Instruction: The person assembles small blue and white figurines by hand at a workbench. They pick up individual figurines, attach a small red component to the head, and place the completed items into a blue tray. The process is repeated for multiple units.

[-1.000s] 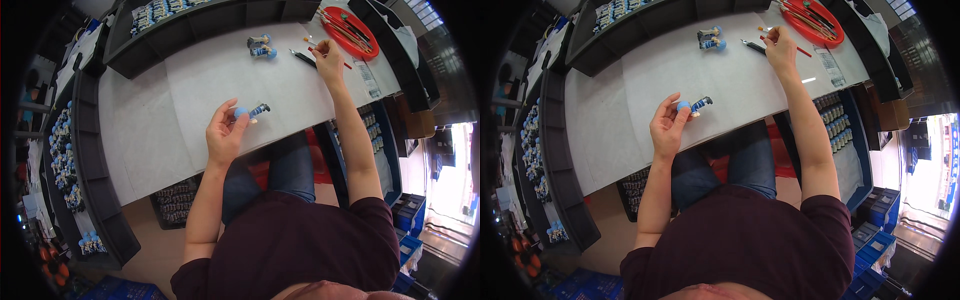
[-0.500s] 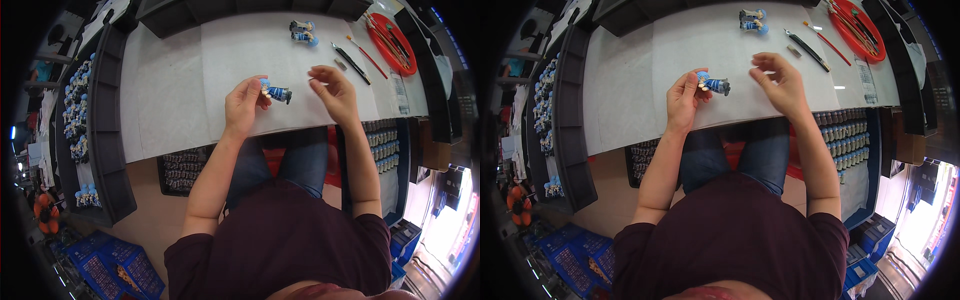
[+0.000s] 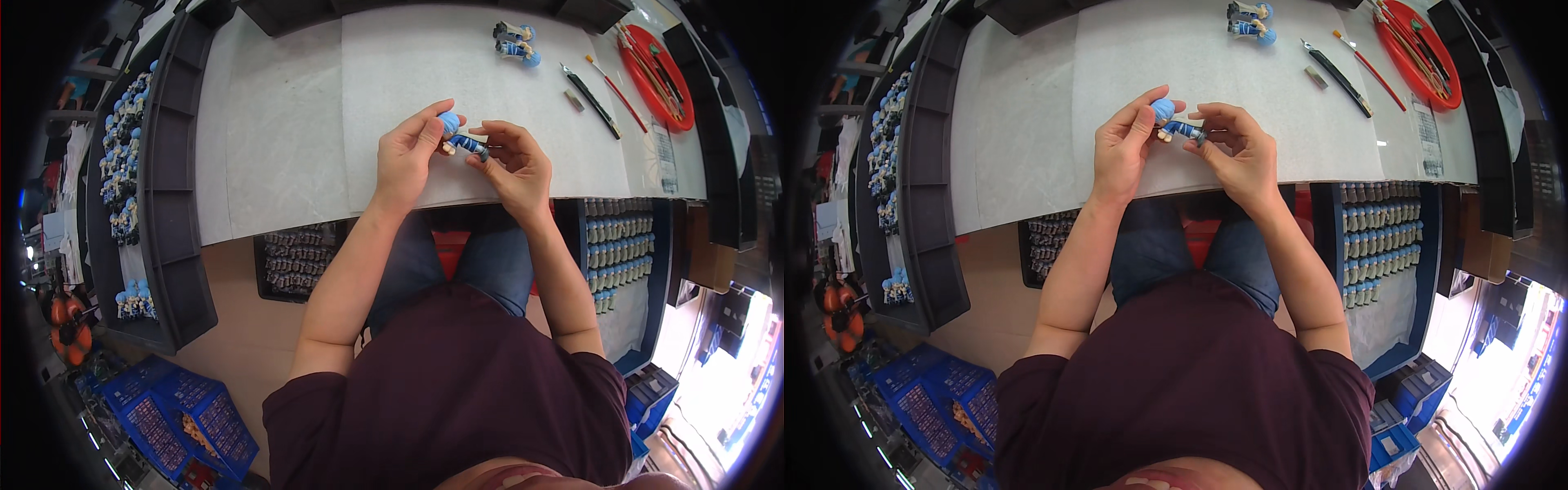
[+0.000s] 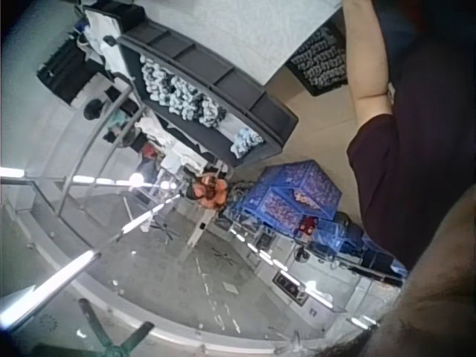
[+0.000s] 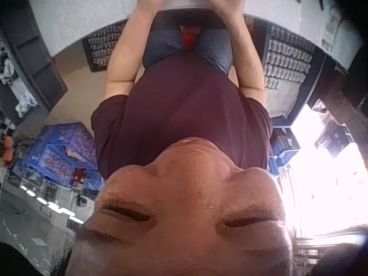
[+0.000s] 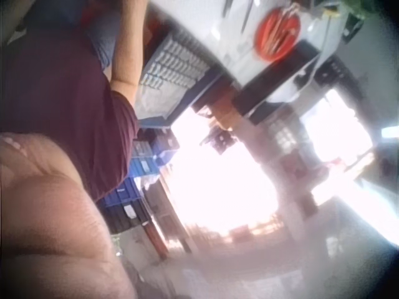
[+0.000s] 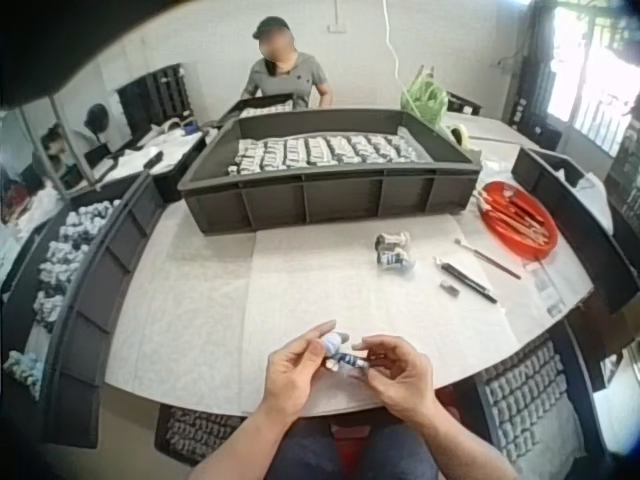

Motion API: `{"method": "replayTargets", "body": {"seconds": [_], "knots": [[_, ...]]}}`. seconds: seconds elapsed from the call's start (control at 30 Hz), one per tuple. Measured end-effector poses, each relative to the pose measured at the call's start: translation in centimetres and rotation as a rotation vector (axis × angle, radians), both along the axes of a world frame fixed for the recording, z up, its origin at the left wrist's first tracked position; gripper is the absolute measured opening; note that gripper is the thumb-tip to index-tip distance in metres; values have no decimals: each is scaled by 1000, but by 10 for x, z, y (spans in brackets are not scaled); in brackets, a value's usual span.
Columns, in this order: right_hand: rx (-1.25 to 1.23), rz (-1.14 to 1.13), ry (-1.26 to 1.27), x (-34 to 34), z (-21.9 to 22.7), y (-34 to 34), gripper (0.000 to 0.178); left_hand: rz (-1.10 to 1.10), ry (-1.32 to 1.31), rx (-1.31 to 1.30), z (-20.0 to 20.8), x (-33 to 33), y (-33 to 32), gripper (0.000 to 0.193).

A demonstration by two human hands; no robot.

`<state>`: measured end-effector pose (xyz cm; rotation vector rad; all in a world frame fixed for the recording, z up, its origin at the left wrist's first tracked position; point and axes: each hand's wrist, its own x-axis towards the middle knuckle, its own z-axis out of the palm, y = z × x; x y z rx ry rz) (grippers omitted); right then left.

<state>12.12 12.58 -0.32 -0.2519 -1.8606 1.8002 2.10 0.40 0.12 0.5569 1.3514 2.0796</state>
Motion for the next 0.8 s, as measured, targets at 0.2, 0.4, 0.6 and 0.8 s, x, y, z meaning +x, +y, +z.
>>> {"method": "replayTargets", "body": {"seconds": [0.2, 0.4, 0.6, 0.8], "knots": [[-35, -5, -1, 2, 2, 0, 37, -22, 7, 0, 1, 1, 0, 32], [-51, -11, 13, 2, 1, 0, 37, -29, 10, -16, 0, 0, 0, 32], [-58, -15, 20, 2, 1, -1, 37, -20, 24, -15, -1, -1, 0, 32], [-15, -53, -30, 3, 2, 0, 37, -8, -9, -27, 1, 0, 1, 29]]}}
